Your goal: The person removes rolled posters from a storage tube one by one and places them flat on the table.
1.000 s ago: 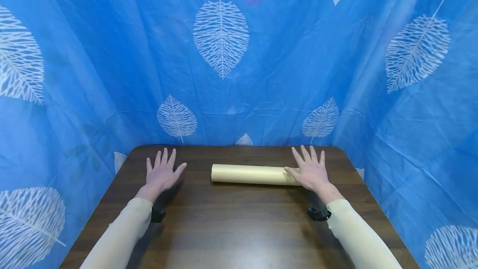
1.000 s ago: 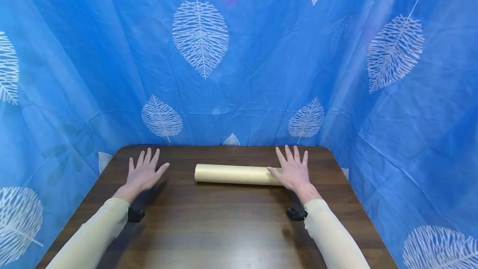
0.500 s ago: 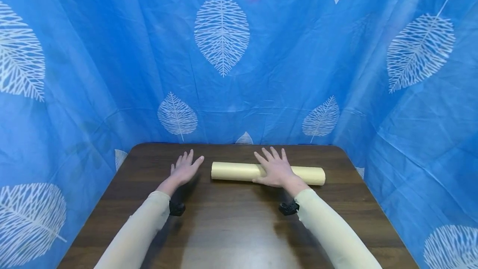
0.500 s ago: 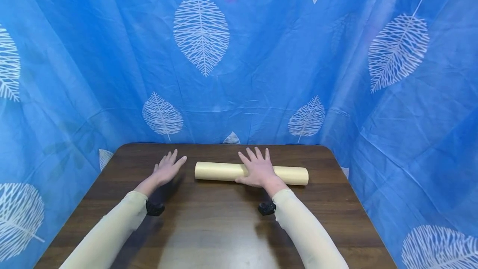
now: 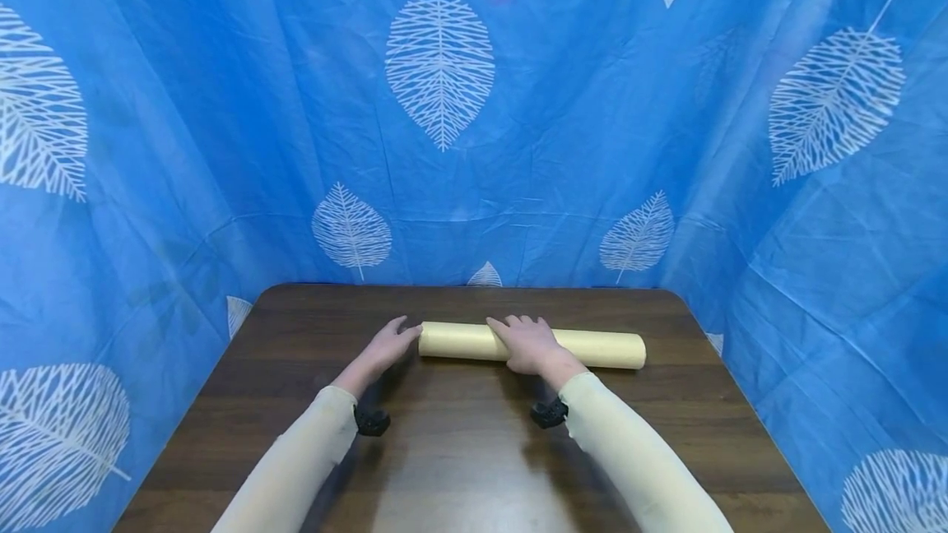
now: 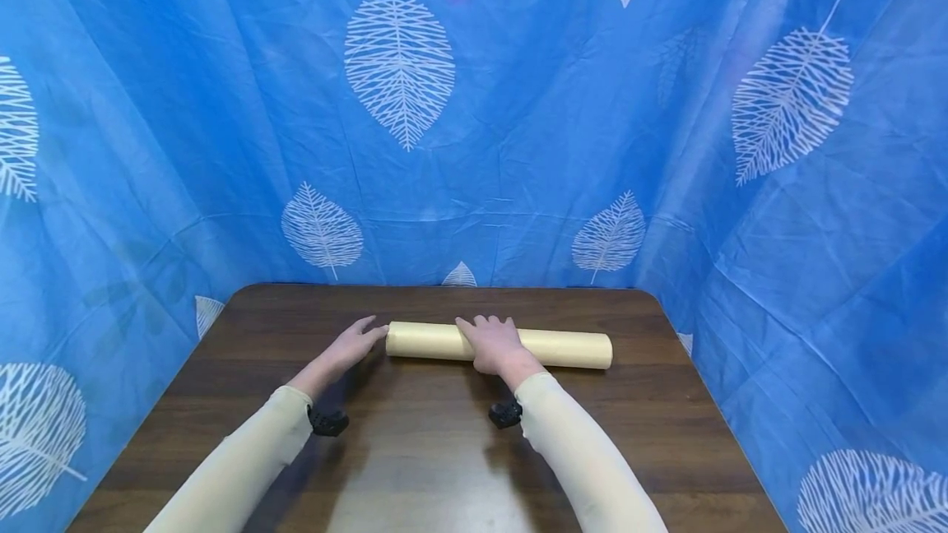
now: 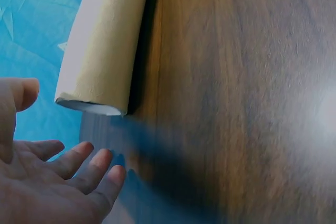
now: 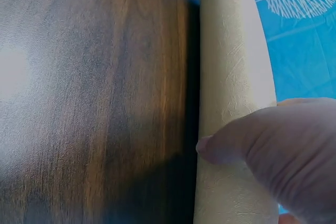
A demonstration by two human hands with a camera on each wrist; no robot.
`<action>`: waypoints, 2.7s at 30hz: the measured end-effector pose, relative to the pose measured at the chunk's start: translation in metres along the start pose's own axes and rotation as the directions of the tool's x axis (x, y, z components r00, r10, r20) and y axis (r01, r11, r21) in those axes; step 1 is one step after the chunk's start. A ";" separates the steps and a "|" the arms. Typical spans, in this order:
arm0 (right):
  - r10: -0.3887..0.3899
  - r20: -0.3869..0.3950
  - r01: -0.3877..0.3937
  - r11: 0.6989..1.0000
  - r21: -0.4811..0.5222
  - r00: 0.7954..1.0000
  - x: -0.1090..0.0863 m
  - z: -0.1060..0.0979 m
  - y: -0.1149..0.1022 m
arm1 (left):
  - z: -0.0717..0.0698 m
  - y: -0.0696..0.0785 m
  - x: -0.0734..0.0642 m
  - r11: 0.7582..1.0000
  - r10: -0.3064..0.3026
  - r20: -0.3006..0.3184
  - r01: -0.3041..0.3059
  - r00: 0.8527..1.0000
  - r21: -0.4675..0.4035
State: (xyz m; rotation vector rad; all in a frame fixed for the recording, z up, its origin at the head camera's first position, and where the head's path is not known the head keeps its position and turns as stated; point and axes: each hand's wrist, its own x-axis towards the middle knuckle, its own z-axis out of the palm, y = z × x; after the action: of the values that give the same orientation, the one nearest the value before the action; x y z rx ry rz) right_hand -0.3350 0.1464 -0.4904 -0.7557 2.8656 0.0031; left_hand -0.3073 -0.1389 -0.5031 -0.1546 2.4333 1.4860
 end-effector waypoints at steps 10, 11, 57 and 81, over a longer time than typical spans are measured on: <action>0.021 -0.025 -0.021 1.000 -0.005 0.999 0.006 0.008 0.002 | 0.022 -0.001 0.004 0.995 0.036 -0.069 -0.042 0.997 -0.093; 0.025 -0.029 -0.025 1.000 0.000 0.999 0.007 0.009 0.003 | 0.025 -0.001 0.006 0.995 0.038 -0.070 -0.045 0.997 -0.094; 0.187 -0.219 -0.194 0.981 -0.011 0.958 0.041 0.025 0.007 | 0.053 0.016 0.045 0.957 -0.063 -0.048 0.047 0.997 -0.287; 0.197 -0.240 -0.211 0.977 -0.032 0.950 0.036 0.023 0.005 | 0.046 0.016 0.069 0.876 -0.130 0.103 0.163 0.986 -0.454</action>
State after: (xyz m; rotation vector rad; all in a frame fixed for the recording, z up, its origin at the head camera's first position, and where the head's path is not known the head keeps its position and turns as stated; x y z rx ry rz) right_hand -0.3643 0.1343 -0.5194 -0.4942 3.1712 0.0244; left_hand -0.3679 -0.0874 -0.5293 -0.3694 1.9224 1.9346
